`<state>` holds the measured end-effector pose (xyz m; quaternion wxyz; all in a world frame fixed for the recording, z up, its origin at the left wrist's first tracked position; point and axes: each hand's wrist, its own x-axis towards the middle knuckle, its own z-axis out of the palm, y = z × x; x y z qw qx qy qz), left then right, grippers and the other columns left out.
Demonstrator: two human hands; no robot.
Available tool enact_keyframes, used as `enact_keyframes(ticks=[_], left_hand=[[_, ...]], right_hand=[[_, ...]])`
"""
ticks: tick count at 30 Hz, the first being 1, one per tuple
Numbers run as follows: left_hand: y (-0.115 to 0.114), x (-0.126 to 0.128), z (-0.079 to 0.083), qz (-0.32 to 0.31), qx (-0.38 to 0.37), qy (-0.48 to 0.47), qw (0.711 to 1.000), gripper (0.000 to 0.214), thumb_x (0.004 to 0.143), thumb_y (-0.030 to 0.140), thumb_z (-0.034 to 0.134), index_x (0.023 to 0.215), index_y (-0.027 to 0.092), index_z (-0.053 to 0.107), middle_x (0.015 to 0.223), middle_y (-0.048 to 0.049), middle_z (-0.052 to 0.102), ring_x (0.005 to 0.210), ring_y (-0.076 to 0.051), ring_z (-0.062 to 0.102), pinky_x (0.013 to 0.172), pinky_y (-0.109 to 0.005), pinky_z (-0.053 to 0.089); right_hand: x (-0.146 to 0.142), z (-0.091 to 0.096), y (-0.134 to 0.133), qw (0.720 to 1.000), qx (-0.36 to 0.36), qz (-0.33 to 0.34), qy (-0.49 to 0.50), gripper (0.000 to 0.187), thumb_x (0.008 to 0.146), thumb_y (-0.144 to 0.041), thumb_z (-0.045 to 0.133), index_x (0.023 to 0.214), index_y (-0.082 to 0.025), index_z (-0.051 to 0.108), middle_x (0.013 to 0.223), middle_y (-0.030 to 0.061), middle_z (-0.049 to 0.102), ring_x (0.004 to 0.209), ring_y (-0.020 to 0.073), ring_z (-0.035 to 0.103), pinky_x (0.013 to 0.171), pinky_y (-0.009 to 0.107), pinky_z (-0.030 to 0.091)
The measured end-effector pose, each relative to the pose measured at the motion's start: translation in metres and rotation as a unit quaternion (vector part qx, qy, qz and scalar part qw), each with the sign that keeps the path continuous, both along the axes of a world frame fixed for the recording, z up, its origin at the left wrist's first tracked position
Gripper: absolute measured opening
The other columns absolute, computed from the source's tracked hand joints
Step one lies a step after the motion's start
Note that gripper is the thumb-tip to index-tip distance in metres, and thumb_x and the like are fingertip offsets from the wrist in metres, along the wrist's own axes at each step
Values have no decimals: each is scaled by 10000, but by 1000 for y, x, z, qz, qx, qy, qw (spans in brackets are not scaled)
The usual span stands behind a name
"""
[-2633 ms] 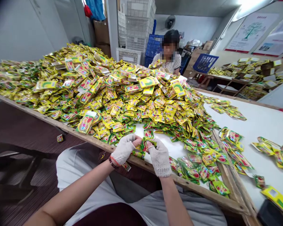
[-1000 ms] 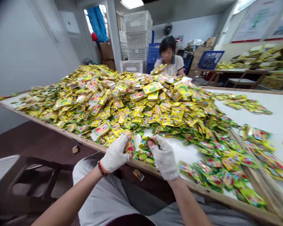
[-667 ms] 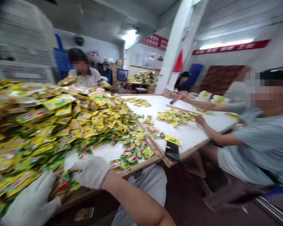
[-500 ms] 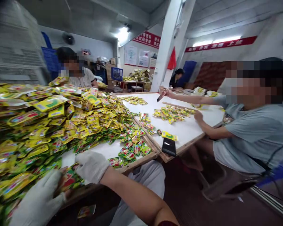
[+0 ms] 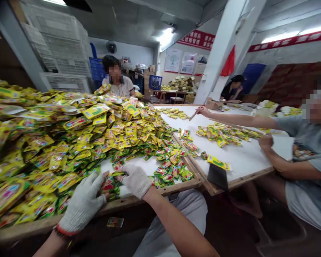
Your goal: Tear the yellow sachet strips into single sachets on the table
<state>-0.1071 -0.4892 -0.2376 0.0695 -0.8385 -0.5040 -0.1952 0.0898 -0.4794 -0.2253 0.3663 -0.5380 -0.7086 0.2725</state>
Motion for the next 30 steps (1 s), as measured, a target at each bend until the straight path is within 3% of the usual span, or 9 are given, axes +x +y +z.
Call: enact_keyframes(ticks=[2, 7, 11, 13, 16, 19, 24, 27, 30], left_hand=[[-4, 4, 3, -4, -11, -13, 1000, 506, 742, 242, 571, 1240, 175, 510, 1046, -98, 545, 952, -267, 513, 810, -367, 439], [-6, 6, 2, -3, -33, -23, 999, 577, 703, 207, 592, 1271, 211, 485, 1090, -89, 524, 995, -264, 481, 856, -380, 419], [-8, 3, -1, -23, -46, -9, 999, 657, 693, 202, 603, 1328, 220, 435, 1122, -92, 518, 995, -271, 470, 849, -401, 417], [-8, 2, 0, -45, -48, -9, 998, 662, 682, 194, 610, 1322, 217, 441, 1142, -93, 515, 1015, -276, 463, 859, -409, 415], [-6, 0, 3, -42, -53, -23, 997, 667, 693, 207, 610, 1336, 228, 431, 1146, -91, 515, 1024, -274, 465, 868, -407, 416], [-5, 1, 7, -18, -57, -41, 997, 675, 707, 209, 606, 1354, 235, 416, 1137, -96, 518, 1012, -272, 479, 859, -405, 422], [-7, 5, 7, -64, -67, -103, 990, 659, 718, 197, 636, 1342, 249, 431, 1183, -100, 520, 1092, -290, 481, 921, -436, 411], [-6, 1, 7, -69, -101, -284, 951, 794, 705, 353, 724, 1387, 213, 341, 1293, -123, 470, 1182, -283, 461, 985, -404, 403], [-3, -5, 8, -42, -248, -447, 859, 634, 740, 467, 691, 1240, 154, 458, 1123, -112, 585, 1006, -239, 575, 861, -351, 473]], right_hand=[[-1, 2, -3, 1000, -19, -12, 22, 221, 780, -282, 623, 960, -188, 709, 830, 19, 703, 714, 147, 605, 667, 246, 464], [-6, 4, -6, 987, -147, 46, 51, 281, 801, -340, 561, 960, -157, 704, 494, -46, 553, 423, 97, 473, 444, 208, 367], [-9, 1, -6, 998, -59, -9, 7, 204, 765, -283, 562, 855, -176, 711, 572, -10, 615, 502, 111, 526, 488, 215, 387], [-9, 0, -6, 998, -63, 15, 3, 178, 753, -234, 530, 741, -175, 697, 528, -6, 596, 489, 107, 522, 488, 214, 381], [-6, 4, -8, 976, -183, 73, 88, 298, 795, -301, 498, 962, -150, 693, 467, -25, 565, 402, 100, 488, 418, 202, 352], [-5, 8, -15, 951, -236, 84, 183, 508, 811, -420, 522, 1224, -127, 566, 556, -9, 631, 420, 108, 537, 397, 192, 358], [-14, -5, -24, 923, -301, 124, 206, 372, 784, -500, 556, 882, -143, 598, 426, -27, 579, 321, 81, 435, 358, 176, 299], [-17, -12, -23, 926, -285, 72, 237, 361, 773, -535, 570, 794, -176, 540, 415, -31, 575, 311, 79, 407, 345, 179, 272], [-18, -12, -24, 927, -270, 58, 256, 356, 795, -543, 549, 810, -189, 523, 424, -40, 567, 325, 77, 387, 350, 182, 257]])
